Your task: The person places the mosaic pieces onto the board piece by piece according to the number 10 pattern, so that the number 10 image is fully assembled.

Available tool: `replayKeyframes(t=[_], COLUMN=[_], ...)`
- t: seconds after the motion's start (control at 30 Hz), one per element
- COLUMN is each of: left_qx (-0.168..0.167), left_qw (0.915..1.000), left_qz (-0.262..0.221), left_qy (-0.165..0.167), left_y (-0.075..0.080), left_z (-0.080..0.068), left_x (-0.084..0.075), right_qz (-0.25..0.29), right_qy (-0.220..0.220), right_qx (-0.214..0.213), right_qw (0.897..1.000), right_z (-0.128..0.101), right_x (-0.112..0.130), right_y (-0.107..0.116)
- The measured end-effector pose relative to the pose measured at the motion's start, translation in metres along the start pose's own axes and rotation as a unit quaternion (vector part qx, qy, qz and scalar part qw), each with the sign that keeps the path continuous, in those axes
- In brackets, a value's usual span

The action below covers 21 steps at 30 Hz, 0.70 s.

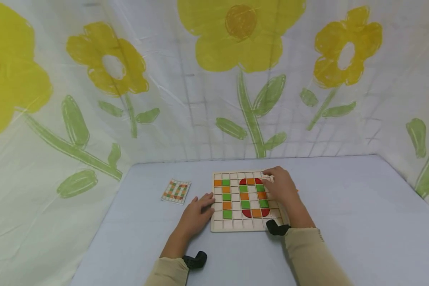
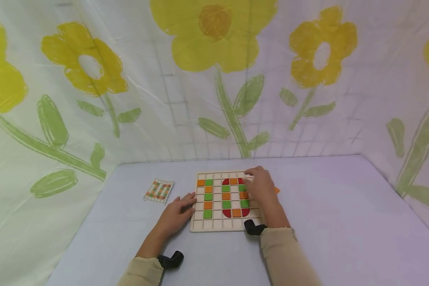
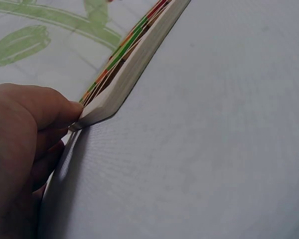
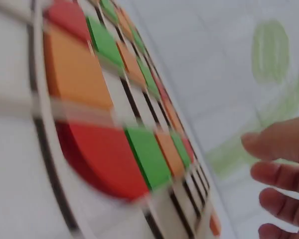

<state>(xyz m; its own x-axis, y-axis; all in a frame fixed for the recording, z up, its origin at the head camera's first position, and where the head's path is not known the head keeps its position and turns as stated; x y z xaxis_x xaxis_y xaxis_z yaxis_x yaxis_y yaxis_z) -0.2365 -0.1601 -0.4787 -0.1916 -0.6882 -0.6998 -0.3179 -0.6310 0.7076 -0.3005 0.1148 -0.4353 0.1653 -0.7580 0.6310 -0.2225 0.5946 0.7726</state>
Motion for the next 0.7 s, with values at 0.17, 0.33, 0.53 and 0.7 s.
replayKeyframes(t=[0.17, 0.33, 0.53, 0.7], left_qx=[0.003, 0.005, 0.002, 0.002], left_qw=[1.0, 0.9999, 1.0, 1.0], left_qz=[0.001, 0.004, 0.004, 0.005], left_qy=[0.006, 0.012, 0.008, 0.004], left_y=[-0.001, -0.001, -0.001, -0.001], left_z=[0.0, 0.001, 0.0, 0.0], left_x=[0.002, 0.003, 0.002, 0.001], right_qz=[0.017, -0.009, -0.015, -0.026], right_qy=[-0.103, -0.121, -0.098, -0.117], right_qx=[0.025, 0.07, 0.033, 0.021], right_qw=[0.994, 0.99, 0.995, 0.993], right_z=[-0.001, 0.001, 0.0, -0.005], right_x=[-0.05, -0.062, -0.058, -0.062], right_y=[0.008, 0.002, 0.007, 0.01])
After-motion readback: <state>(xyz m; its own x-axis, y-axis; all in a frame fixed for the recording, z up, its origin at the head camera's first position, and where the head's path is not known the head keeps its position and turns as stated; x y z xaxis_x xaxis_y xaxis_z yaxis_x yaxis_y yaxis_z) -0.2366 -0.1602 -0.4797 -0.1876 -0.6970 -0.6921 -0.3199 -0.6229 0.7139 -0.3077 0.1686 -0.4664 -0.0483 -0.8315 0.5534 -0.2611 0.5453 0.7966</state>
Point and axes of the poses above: each hand's wrist, its own z-axis towards the middle knuckle, its own y-axis out of the back of the hand, x = y × z, the point moved 8 cm from there along z, towards the middle knuckle, and after that the axes turned 14 degrees about x, right-handed, at the moved point
